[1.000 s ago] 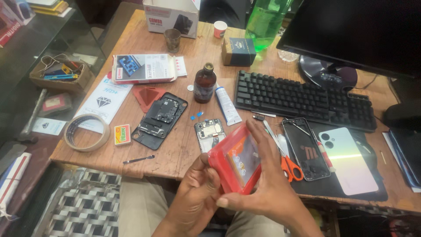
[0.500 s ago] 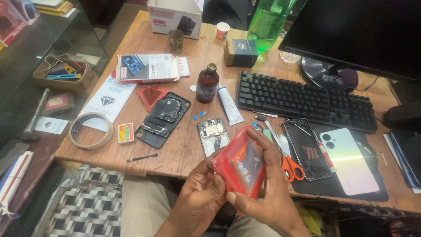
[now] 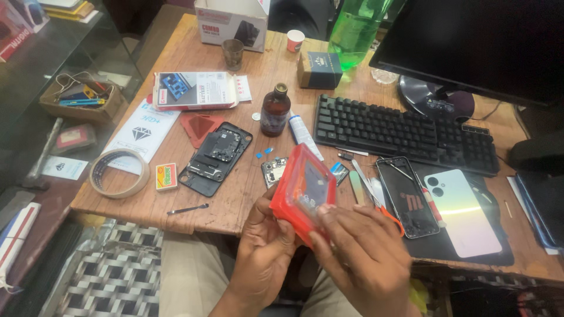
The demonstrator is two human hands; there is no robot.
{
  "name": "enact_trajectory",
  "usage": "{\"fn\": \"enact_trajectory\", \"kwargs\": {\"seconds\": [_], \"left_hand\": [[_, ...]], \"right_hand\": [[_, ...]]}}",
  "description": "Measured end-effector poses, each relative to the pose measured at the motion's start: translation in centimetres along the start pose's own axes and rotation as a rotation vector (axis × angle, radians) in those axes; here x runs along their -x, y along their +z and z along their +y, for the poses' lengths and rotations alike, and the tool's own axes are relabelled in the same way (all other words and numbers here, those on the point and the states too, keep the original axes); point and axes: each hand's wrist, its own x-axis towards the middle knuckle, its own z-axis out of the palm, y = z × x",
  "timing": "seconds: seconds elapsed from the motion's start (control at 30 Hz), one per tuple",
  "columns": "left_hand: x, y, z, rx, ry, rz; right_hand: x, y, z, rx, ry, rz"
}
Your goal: The person works on a disassembled smartphone, applying adhesive strips to the internal frame and placing a battery into the chassis. They handle the phone, adhesive, and battery while seated at a cluttered workbench.
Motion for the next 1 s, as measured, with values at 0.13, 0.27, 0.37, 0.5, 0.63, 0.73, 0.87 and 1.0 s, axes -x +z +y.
{"fn": "enact_trajectory", "kwargs": {"seconds": [0.13,0.27,0.37,0.5,0.63,0.73,0.87,1.0], "left_hand": [[0.6,-0.7,0.4,0.133,-0.041,-0.023],[0.4,-1.4,0.9,0.225,-0.061,0.001],[0.3,-1.7,1.1,0.272,-0.06,0.03],[0.3,-1.9,1.4,0.247,-0.087,0.093],[-0.1,-2.2,1.8,0.222,-0.045,0.069],[-0.6,-2.6,2.1,0.209,-0.011,0.062],[-1.7,-3.2,2.5,0.134,-0.018,0.208],[-2.7,-3.6,2.8,0.051,-0.019,0.31]], "right_hand": [[-0.2,-0.3,0.8,0.11,-0.002,0.041],[-0.2,-0.4,2.5,0.176,0.112,0.089],[0.0,-0.2,3.8,0.131,0.321,0.153],[0.7,-0.3,6.7,-0.046,0.681,0.283],[2.1,-1.3,10.7,-0.166,0.87,0.335],[3.6,-2.3,13.6,-0.341,0.941,0.387],[5.4,-2.8,15.9,-0.55,1.066,0.434],[6.2,-1.8,15.0,-0.655,1.143,0.347]]}}
